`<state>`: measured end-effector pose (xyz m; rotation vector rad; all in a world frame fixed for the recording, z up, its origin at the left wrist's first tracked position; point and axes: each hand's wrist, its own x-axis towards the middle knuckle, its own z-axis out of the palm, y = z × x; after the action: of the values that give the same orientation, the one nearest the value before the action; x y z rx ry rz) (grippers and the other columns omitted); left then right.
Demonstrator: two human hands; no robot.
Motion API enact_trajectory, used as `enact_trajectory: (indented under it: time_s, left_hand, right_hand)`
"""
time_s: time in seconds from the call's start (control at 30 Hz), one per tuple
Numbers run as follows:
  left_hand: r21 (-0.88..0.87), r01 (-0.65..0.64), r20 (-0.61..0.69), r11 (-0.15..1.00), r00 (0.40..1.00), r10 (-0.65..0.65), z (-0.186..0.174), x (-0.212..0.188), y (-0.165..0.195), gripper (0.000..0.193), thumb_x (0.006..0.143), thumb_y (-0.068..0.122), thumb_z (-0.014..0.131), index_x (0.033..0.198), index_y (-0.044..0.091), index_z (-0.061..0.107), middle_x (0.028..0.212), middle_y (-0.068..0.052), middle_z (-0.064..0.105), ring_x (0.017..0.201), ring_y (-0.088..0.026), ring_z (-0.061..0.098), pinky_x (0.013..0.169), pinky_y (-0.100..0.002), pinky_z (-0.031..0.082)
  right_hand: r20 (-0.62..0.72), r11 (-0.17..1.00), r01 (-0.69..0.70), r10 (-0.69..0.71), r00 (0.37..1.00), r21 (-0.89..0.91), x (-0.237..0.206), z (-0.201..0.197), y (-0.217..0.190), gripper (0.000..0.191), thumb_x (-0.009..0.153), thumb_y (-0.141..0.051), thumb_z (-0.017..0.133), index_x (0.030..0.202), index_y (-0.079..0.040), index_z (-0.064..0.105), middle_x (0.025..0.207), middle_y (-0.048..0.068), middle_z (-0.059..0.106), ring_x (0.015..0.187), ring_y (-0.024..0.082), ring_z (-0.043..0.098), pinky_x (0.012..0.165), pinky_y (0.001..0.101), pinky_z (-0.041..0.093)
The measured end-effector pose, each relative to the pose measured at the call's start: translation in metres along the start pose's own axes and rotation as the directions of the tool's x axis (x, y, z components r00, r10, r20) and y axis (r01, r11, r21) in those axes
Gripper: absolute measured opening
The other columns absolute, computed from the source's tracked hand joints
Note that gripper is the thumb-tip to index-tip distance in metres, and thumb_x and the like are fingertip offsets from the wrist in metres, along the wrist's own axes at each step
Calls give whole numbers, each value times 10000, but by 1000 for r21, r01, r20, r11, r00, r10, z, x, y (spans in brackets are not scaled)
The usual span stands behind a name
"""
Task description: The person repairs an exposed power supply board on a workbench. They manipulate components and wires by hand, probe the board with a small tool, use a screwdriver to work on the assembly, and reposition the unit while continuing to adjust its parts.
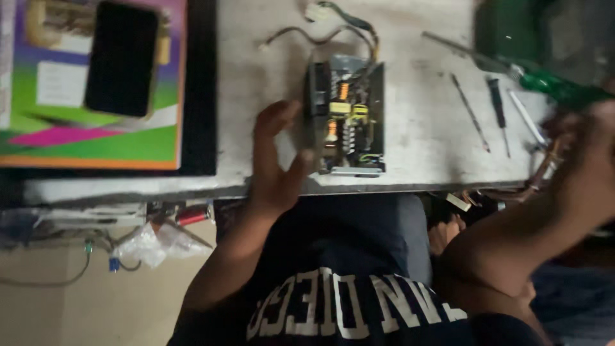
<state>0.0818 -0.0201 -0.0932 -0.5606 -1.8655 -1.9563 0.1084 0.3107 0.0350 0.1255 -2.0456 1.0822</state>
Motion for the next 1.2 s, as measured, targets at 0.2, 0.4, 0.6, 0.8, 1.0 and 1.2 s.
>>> enact_trajectory:
  time_s: [0.2,0.4,0.6,0.8,1.0,1.2]
  left_hand:
    - [91,81,169,993,981,-95,5,-8,11,871,938,363,804,1555,-8,313,1514,-206,426,1384,-307,534,1161,-427,480]
    - [333,107,160,937,973,-169,13,2,33,980,799,346,873,1511,-54,332,1410,-241,519,1289,-371,577,1082,-458,491]
    - [521,-62,227,851,971,-68,20,12,44,755,789,218,818,1417,-23,475,1326,-222,596,1259,-450,542,1121,-512,395]
    - [498,-11,206,867,973,-106,20,16,48,457,944,131,658,1363,0,529,1292,-206,611,1252,-446,527,1134,-507,388]
    - [439,-76,178,895,984,-4,23,15,45,448,1039,106,517,1459,-35,445,1431,-260,537,1358,-468,488,1200,-522,360]
    - [433,-91,170,897,985,18,26,9,35,503,1094,167,482,1523,-70,374,1514,-307,477,1433,-509,452,1245,-531,344]
  right_hand:
    - [47,997,-12,16,999,-82,-20,-20,76,187,1153,0,727,1202,107,582,1117,164,680,900,183,717,771,297,611]
    - [22,992,-67,70,997,-110,-47,-37,134,203,1139,-30,721,1241,106,611,1046,134,708,921,168,743,803,262,599]
    - [98,854,-40,106,990,-518,-51,-50,155,195,983,-60,830,1059,44,684,963,145,725,857,197,696,816,315,550]
    - [225,732,-78,307,925,-676,-42,-37,123,330,852,-227,892,1013,18,740,903,171,737,785,280,706,748,386,549]
    - [287,660,218,-4,958,-719,-30,-9,74,221,863,-125,868,1001,-1,748,941,192,711,888,349,669,800,422,531]
    - [381,999,-32,38,924,-22,-48,58,36,174,987,44,702,1146,-19,674,1194,111,686,1042,193,656,865,283,536]
